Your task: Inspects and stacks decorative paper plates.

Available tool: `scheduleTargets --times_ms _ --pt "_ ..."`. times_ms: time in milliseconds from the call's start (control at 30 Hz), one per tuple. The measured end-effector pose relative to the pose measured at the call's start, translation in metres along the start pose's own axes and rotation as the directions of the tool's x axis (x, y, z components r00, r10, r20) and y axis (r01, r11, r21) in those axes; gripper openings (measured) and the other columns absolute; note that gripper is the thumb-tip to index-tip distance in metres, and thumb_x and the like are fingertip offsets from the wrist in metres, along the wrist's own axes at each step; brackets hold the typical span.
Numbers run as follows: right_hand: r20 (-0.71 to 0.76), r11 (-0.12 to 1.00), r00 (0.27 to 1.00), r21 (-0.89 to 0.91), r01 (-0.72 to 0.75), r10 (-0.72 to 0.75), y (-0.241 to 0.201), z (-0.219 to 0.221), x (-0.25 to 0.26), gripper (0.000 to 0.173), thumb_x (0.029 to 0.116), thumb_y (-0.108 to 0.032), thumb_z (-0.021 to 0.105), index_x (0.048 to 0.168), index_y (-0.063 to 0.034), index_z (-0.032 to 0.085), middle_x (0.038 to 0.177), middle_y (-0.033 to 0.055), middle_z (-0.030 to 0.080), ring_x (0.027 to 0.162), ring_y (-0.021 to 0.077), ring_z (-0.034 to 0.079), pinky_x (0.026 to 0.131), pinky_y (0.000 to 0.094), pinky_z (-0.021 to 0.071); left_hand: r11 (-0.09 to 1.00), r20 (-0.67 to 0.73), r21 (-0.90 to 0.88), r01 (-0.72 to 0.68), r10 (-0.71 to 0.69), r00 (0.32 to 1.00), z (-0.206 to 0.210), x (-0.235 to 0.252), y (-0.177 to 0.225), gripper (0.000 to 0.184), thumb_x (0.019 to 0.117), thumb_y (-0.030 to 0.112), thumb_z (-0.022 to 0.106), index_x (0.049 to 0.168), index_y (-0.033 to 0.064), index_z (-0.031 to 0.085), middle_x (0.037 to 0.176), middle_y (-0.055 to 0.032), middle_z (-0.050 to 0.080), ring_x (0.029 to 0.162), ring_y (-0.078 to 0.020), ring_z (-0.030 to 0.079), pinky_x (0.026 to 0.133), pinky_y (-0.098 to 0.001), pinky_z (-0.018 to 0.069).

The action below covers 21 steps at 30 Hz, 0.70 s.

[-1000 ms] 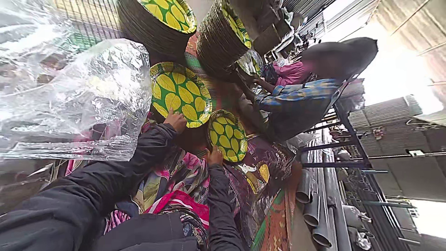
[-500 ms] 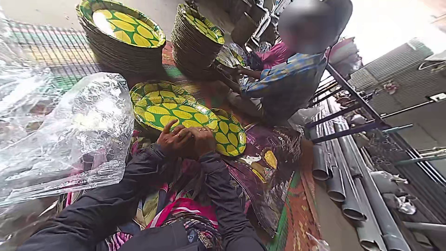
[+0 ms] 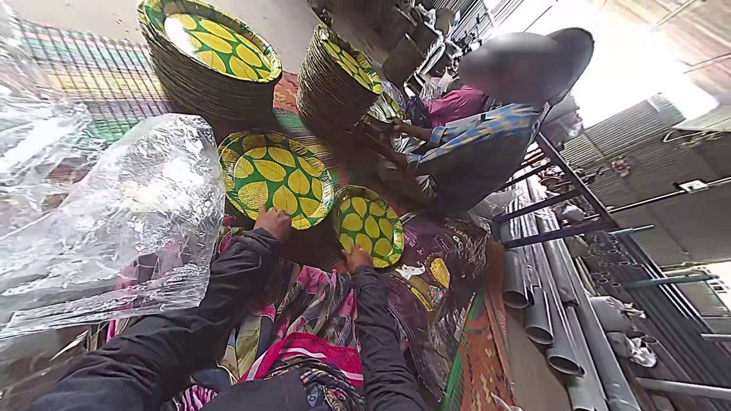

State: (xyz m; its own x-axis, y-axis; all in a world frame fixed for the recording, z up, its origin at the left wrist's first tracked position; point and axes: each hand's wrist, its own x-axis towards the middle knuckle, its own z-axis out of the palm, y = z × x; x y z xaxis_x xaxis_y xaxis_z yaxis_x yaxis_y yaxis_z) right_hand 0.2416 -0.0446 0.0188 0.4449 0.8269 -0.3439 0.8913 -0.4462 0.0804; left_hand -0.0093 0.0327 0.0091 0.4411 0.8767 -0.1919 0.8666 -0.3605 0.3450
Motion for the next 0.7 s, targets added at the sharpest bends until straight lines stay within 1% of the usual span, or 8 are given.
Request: scheduleTargets --times_ms 67,233,333,400,500,567,633,700 --pt "0.023 0.998 1.0 0.057 -0.006 0.005 -0.004 0.017 -0.001 0.073 0.1056 -0.049 0.052 0.16 -0.0042 0.032 0.168 0.0199 0.028 0.155 0.0369 0.028 0.124 0.059 0.0226 0.998 0.025 0.052 -0.022 0.021 0.999 -0.002 -0.001 0.002 0.031 0.1049 0.024 0.059 0.108 -0.0026 0.074 0.123 -0.0223 0.07 0.125 -0.0405 0.062 0.108 -0.063 0.0417" --pt "-0.376 0.937 0.889 0.121 0.327 -0.262 -0.036 0.01 -0.028 0.077 0.0966 -0.033 0.07 0.158 -0.0013 0.037 0.164 0.0247 0.033 0.154 0.043 0.027 0.123 0.0609 0.0241 0.973 -0.245 -0.003 -0.23 0.222 0.944 -0.003 -0.015 0.003 0.02 0.1003 -0.006 0.053 0.107 -0.0104 0.071 0.113 -0.0281 0.072 0.115 -0.0455 0.067 0.113 -0.0637 0.0368" --pt "-0.682 0.791 0.565 -0.033 0.611 -0.464 -0.064 0.0 -0.038 0.076 0.0807 -0.006 0.077 0.151 -0.0013 0.049 0.16 0.0235 0.042 0.151 0.0443 0.035 0.118 0.0691 0.0276 0.799 -0.615 0.185 -0.572 0.548 0.567 0.005 -0.02 0.007 0.012 0.0911 -0.011 0.061 0.095 -0.0089 0.072 0.096 -0.0251 0.074 0.098 -0.0431 0.073 0.109 -0.0647 0.0432" --pt "-0.722 0.715 0.426 -0.135 0.686 -0.545 -0.078 -0.018 -0.048 0.055 0.0872 0.005 0.067 0.141 -0.0052 0.063 0.15 0.0158 0.057 0.145 0.0409 0.046 0.117 0.0709 0.0267 0.68 -0.68 0.351 -0.643 0.657 0.325 0.003 -0.028 0.012 0.012 0.0908 -0.007 0.059 0.095 -0.0037 0.07 0.095 -0.0192 0.073 0.098 -0.0361 0.073 0.108 -0.0564 0.0468" --pt "-0.735 0.622 0.288 -0.224 0.75 -0.613 -0.073 -0.042 -0.052 0.029 0.0874 0.009 0.064 0.107 -0.0042 0.08 0.116 0.0131 0.077 0.118 0.038 0.07 0.109 0.0656 0.0433 0.699 -0.804 0.412 -0.585 0.581 0.128 0.006 -0.035 0.008 0.017 0.0987 0.001 0.057 0.106 0.0046 0.071 0.111 -0.0151 0.075 0.115 -0.0305 0.07 0.114 -0.0534 0.0404" --pt "-0.78 0.672 0.263 -0.254 0.696 -0.568 -0.06 -0.052 -0.053 0.03 0.0875 0.009 0.061 0.109 -0.0012 0.079 0.114 0.016 0.077 0.11 0.0372 0.073 0.102 0.0592 0.0519 0.775 -0.893 0.361 -0.519 0.447 0.047 0.006 -0.03 0.007 0.018 0.1072 0.017 0.054 0.123 0.0142 0.063 0.128 -0.0128 0.067 0.135 -0.0275 0.055 0.122 -0.0535 0.0239" --pt "-0.854 0.776 0.252 -0.241 0.584 -0.455 -0.043 -0.066 -0.051 0.033 0.0893 0.008 0.058 0.115 0.0002 0.076 0.12 0.0176 0.075 0.111 0.037 0.073 0.099 0.0552 0.0541 0.844 -0.95 0.245 -0.477 0.306 0.054 0.0 -0.024 0.009 0.031 0.1079 0.036 0.053 0.129 0.0144 0.059 0.136 -0.0154 0.062 0.139 -0.0301 0.05 0.121 -0.0555 0.0228" --pt "-0.898 0.866 0.268 -0.201 0.458 -0.35 -0.023 -0.07 -0.04 0.037 0.0911 0.01 0.056 0.121 -0.0001 0.074 0.127 0.0179 0.072 0.117 0.0381 0.07 0.101 0.0557 0.0526 0.881 -0.931 0.104 -0.462 0.25 0.265 -0.001 -0.023 0.007 0.052 0.1017 0.045 0.061 0.136 0.006 0.06 0.14 -0.0219 0.061 0.137 -0.0387 0.053 0.117 -0.0642 0.0292"
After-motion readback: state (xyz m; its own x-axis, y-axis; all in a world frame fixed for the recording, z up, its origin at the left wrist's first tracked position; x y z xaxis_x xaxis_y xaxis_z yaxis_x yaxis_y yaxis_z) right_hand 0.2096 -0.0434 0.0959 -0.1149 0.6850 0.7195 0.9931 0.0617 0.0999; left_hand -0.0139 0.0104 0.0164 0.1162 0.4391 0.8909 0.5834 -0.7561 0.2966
